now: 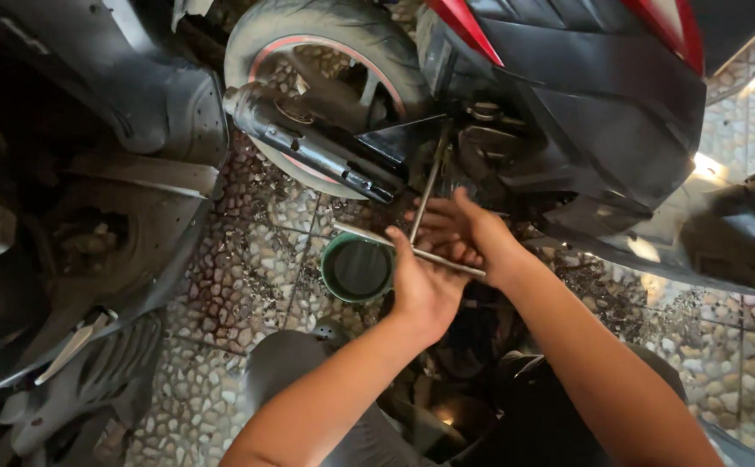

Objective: The person uses a T-handle wrench to loosen and remove a bolt from the rear suspension area of a motorcycle. They then remove a small metal component by hand, inspect it, and reinsert the bolt before tightening it back into place with the wrench.

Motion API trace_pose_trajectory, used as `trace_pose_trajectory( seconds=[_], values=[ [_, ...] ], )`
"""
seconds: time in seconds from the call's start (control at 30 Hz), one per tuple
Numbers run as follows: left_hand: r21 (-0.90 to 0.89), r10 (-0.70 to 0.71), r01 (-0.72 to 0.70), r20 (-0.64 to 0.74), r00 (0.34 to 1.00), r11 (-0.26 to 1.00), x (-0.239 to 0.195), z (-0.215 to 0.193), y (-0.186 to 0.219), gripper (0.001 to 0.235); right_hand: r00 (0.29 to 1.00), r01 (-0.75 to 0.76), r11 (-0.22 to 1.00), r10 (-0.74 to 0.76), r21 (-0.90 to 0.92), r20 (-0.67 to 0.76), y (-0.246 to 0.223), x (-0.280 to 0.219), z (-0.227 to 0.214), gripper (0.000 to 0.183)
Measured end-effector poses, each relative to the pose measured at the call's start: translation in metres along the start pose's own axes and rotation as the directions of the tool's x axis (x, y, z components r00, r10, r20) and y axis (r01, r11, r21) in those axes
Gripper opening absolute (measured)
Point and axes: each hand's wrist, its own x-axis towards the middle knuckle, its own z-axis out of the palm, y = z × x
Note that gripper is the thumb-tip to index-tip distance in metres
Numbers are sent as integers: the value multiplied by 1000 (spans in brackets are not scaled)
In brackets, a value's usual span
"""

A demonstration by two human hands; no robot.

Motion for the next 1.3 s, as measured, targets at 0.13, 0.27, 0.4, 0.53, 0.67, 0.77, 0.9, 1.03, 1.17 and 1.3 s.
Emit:
trace_pose_trajectory(
  seconds=[0.13, 0.27, 0.4, 0.53, 0.67, 0.77, 0.9, 1.03, 1.17, 1.3],
  values=[
    [239, -172, 273, -370, 913, 932, -17, 24, 25, 76, 997, -22, 997, 16, -72, -76, -1, 21, 0, 40],
    [890, -147, 298, -262, 954, 345, -49, 49, 49, 50, 991, 126, 992, -127, -28, -46, 8, 46, -26, 28],
    [405, -78, -467, 684, 725, -786, -69, 56, 69, 36, 980, 187, 980, -191, 61, 64, 5, 34, -29, 23],
    [360, 10, -286, 637, 771, -888, -36, 44, 85, 37, 984, 176, 984, -175, 35, -35, 3, 31, -28, 24],
    [553, 182, -112, 448, 875, -825, -25, 29, 69, 34, 977, 212, 977, -211, 23, -34, 1, 34, -26, 24],
    [908, 159, 42, 27, 987, -417, -24, 31, 54, 38, 977, 208, 978, -207, 13, -60, -1, 36, -18, 25],
    [916, -256, 358, -308, 916, 179, -31, 42, 52, 42, 963, 266, 964, -266, 2, -36, 2, 46, -28, 25],
    [579, -142, -180, 111, 984, -795, -63, 64, 74, 31, 962, 266, 964, -265, 19, -60, -1, 43, -32, 25],
    [204, -108, -336, 690, 715, -920, -59, 79, 87, 35, 972, 232, 973, -232, 3, -30, -1, 38, -23, 22],
    [280, 105, -183, 768, 632, -943, -43, 66, 89, 36, 968, 244, 969, -245, -27, -54, -6, 35, -7, 21]
  ],
)
